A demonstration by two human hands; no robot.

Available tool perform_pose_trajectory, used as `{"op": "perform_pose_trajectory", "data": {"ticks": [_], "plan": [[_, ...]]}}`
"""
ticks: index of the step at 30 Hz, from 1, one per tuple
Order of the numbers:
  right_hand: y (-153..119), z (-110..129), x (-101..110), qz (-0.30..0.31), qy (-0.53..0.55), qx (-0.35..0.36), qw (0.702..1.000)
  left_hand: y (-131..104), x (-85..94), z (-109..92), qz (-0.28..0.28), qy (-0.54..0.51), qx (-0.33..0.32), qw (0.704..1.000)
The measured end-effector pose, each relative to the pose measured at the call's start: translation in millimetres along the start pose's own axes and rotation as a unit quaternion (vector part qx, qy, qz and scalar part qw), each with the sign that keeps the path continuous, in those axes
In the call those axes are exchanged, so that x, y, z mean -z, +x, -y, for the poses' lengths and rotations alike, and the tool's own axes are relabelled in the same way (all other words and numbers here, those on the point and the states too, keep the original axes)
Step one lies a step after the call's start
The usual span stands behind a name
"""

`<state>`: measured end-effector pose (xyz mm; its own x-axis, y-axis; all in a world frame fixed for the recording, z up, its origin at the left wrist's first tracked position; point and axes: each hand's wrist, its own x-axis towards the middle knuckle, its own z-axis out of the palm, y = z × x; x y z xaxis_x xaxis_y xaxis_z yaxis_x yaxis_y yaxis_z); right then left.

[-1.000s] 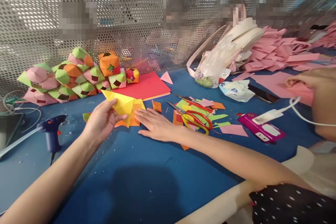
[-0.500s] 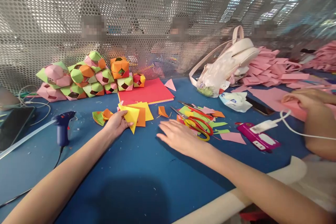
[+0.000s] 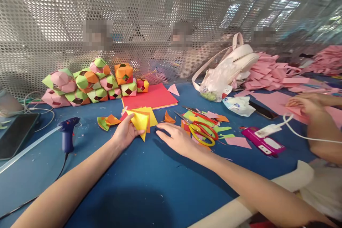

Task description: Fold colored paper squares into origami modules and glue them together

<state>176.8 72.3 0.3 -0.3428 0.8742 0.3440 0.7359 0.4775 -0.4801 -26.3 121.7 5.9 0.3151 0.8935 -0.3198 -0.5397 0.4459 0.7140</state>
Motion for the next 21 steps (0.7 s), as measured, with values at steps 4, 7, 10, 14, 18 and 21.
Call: {"op": "perform_pose_trajectory", "data": {"ticks": [4, 7, 10, 14, 18, 21], "plan": [[11, 9, -2, 0.000, 0.090, -0.005, 0.996, -14, -13.5, 12, 0.048, 0.010, 0.024, 0.998], [10, 8, -5, -0.008, 0.182, -0.027, 0.983, -22, -20.3, 18, 0.059, 0.046, 0.035, 0.997], [6, 4, -4, -0.011, 0.240, -0.070, 0.968, -25, -24.5, 21, 0.064, 0.083, 0.026, 0.994], [4, -5, 4, -0.007, 0.315, -0.167, 0.934, -27, -27.7, 22, 0.047, 0.127, 0.024, 0.991], [6, -14, 7, 0.000, 0.335, -0.185, 0.924, -26, -26.8, 27, 0.041, 0.156, 0.041, 0.986], [5, -19, 4, 0.018, 0.329, -0.182, 0.926, -26, -24.0, 32, 0.045, 0.204, 0.023, 0.978]]}}
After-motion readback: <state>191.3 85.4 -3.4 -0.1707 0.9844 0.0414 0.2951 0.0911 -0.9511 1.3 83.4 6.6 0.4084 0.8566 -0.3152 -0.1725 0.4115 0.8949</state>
